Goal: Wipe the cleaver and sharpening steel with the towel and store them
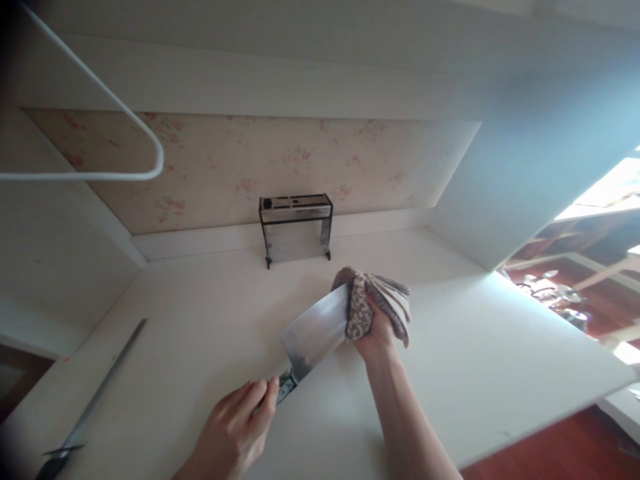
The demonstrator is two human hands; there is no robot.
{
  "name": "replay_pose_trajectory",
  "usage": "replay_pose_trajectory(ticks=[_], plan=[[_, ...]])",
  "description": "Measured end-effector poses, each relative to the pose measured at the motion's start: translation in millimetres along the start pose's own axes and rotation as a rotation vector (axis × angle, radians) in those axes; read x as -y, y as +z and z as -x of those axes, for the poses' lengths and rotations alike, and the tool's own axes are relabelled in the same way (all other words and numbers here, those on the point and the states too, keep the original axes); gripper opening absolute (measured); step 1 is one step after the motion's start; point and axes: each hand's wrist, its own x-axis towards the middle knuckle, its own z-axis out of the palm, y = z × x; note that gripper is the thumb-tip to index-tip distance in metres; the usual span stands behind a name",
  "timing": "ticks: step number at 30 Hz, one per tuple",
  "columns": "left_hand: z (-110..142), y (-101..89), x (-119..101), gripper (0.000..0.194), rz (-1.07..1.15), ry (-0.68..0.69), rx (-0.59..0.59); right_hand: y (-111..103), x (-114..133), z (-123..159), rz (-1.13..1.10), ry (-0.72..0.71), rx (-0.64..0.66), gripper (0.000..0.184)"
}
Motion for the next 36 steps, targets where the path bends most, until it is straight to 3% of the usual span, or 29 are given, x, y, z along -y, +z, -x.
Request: replay_pose_trajectory(ticks=[3, 6, 12, 20, 31, 36], plan=[[6, 4.5, 3, 0.038, 0.059, -0.130, -0.040, -9, 30, -8, -0.189, 0.081, -0.196, 0.021], [3, 8.4, 0, 0.033, 0.094, -0.281, -0.097, -19, 49, -7, -0.245, 0.068, -0.264, 0.026], [-22, 9.0, -30, 0.019, 0.229, -0.517, -0.011, -32, 47, 6, -0.224, 0.060, -0.145, 0.025], [-42, 26.3, -67, 0.015, 0.129, -0.589, 0.096, -32, 36, 25, -0.239, 0.145, -0.009, 0.030], [-62, 40.4, -82, 0.013, 0.057, -0.689, 0.263, -29, 30, 34, -0.240, 0.308, 0.047, 0.024], [-76, 27.5, -82, 0.012, -0.073, -0.792, 0.424, -28, 28, 37, -0.198, 0.281, 0.082, 0.024]])
